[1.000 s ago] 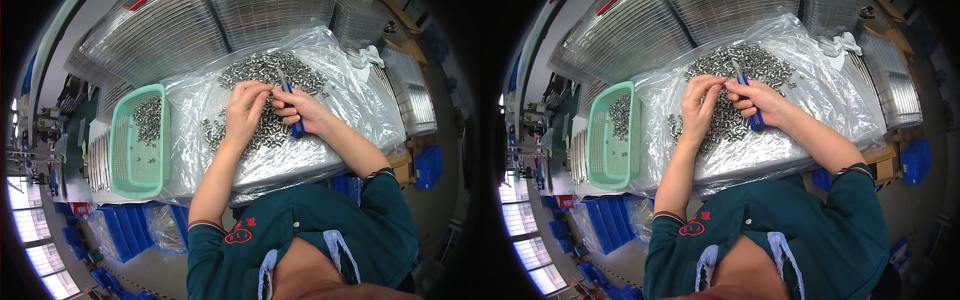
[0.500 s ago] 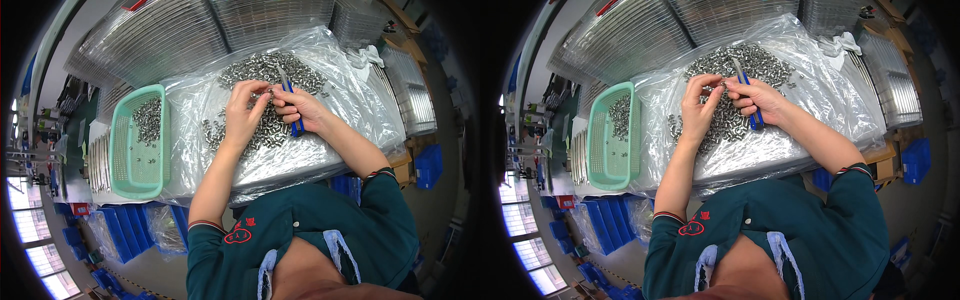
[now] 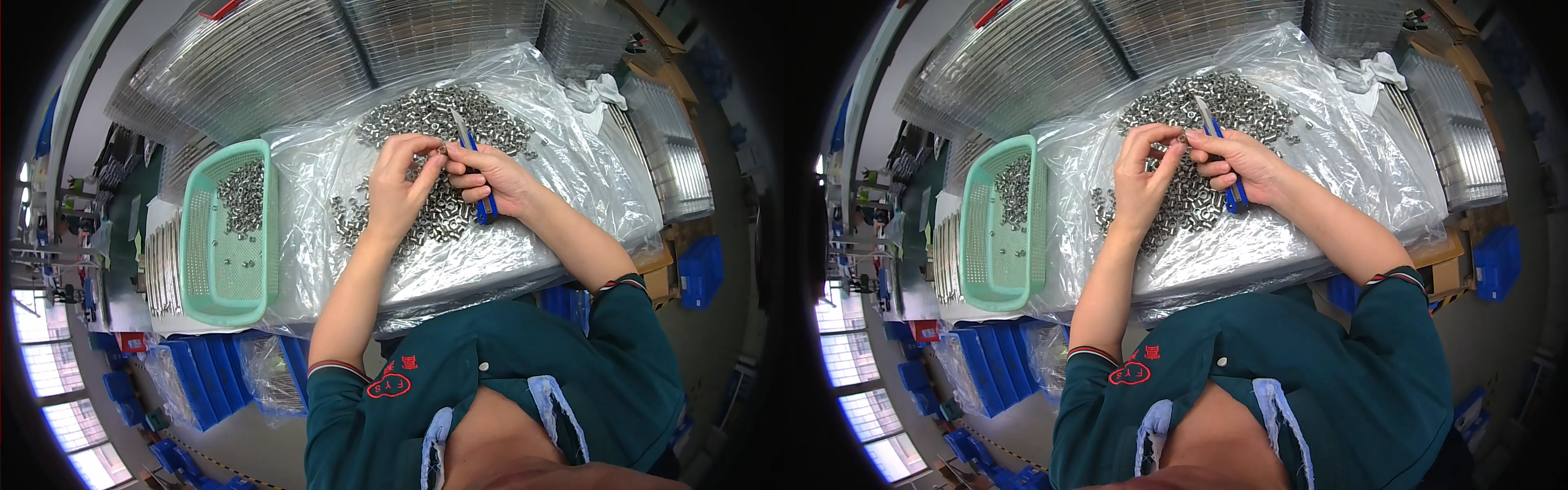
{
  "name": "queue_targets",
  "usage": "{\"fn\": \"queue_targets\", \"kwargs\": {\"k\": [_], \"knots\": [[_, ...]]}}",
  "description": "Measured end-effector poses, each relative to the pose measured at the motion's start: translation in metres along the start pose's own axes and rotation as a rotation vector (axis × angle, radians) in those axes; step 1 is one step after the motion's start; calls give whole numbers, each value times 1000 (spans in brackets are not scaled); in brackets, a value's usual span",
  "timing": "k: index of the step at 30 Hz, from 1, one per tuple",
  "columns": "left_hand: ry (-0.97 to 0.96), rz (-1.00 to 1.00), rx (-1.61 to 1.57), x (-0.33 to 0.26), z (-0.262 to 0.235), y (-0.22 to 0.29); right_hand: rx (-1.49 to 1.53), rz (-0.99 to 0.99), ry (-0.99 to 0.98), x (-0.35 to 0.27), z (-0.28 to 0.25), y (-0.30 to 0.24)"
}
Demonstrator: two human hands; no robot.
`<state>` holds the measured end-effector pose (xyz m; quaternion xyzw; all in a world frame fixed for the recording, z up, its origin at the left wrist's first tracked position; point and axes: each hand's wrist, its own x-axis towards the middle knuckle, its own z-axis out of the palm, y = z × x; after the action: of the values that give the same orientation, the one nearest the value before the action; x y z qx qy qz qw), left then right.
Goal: Sorting and processing small metal hardware parts from a pile into a container using pliers.
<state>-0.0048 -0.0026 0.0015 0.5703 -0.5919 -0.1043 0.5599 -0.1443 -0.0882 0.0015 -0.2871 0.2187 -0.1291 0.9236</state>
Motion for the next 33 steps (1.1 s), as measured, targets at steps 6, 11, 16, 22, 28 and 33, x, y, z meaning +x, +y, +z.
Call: {"fn": "queue_targets", "kwargs": {"k": [6,11,16,22,28,33], "knots": [[3,-21,-5,0,-9,1,-2,14,-30,3,3,2],[566,-249,-597,17,-56,-12,7,1,-40,-4,7,-4],[690,-386,-894,17,-73,-24,0,3,-39,-2,4,1],[344,-358,-253,15,-53,-26,72,-5,-68,0,3,-2],[19,-168,656,3,-42,-50,138,10,-139,1,0,0],[-82,-275,714,5,-36,-53,86,-11,-111,-1,1,-1]]}}
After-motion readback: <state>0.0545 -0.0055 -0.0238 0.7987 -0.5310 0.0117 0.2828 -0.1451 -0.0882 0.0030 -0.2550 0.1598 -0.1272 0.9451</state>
